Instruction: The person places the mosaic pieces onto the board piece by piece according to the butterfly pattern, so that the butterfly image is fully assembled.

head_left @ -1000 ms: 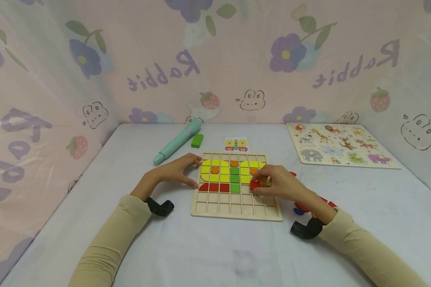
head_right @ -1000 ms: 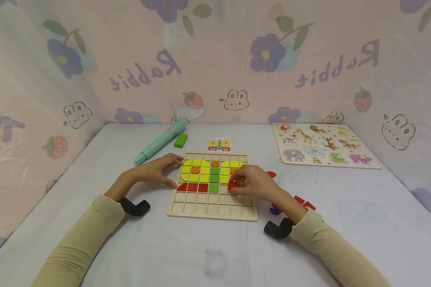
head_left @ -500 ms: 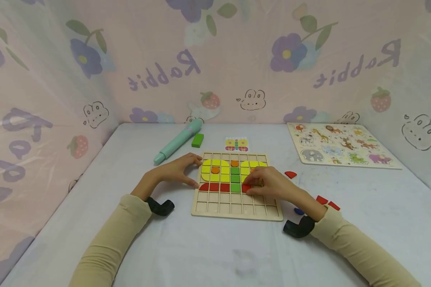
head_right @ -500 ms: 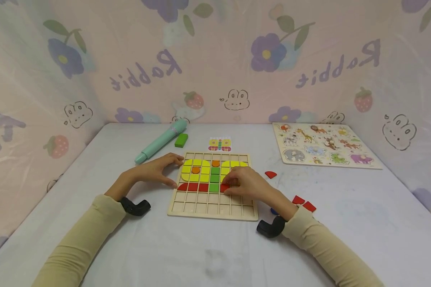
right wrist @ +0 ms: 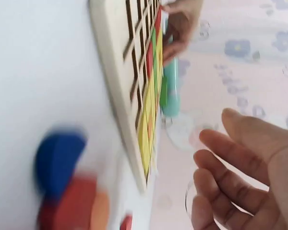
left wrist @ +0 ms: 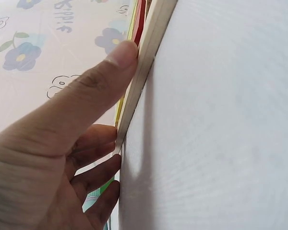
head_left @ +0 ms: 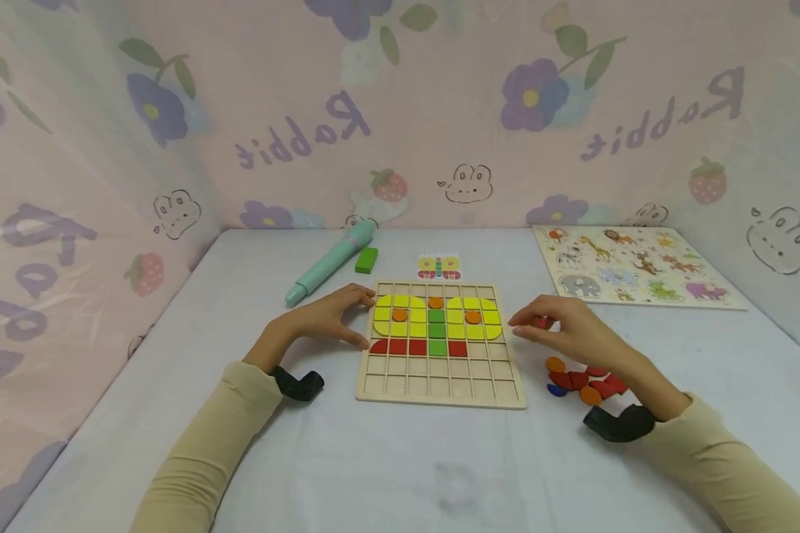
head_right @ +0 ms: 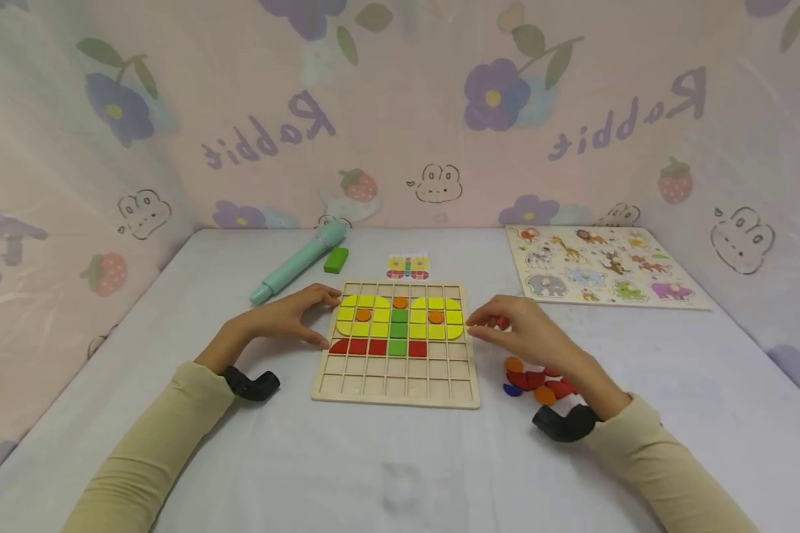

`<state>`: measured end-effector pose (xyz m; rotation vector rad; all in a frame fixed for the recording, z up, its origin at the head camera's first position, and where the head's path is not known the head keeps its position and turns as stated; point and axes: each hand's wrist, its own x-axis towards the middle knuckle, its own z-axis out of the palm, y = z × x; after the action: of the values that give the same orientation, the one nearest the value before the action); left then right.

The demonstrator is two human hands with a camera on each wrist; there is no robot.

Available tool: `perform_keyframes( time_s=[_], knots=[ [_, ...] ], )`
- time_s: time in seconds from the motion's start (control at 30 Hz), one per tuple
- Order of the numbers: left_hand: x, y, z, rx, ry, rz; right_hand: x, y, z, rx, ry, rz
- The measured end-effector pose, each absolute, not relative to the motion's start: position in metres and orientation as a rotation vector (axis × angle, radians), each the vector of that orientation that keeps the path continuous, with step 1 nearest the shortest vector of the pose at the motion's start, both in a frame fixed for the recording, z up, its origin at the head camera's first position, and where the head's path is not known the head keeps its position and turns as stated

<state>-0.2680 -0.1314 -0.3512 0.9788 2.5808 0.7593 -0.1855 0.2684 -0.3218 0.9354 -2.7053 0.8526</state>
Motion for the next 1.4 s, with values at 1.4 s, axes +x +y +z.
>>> perform_keyframes(
  time_s=[1.4],
  knots=[
    [-0.27, -0.132, -0.355, 0.994, 2.574, 0.768, -0.14, 0.392, -0.342, 0.788, -2.999, 0.729]
  ],
)
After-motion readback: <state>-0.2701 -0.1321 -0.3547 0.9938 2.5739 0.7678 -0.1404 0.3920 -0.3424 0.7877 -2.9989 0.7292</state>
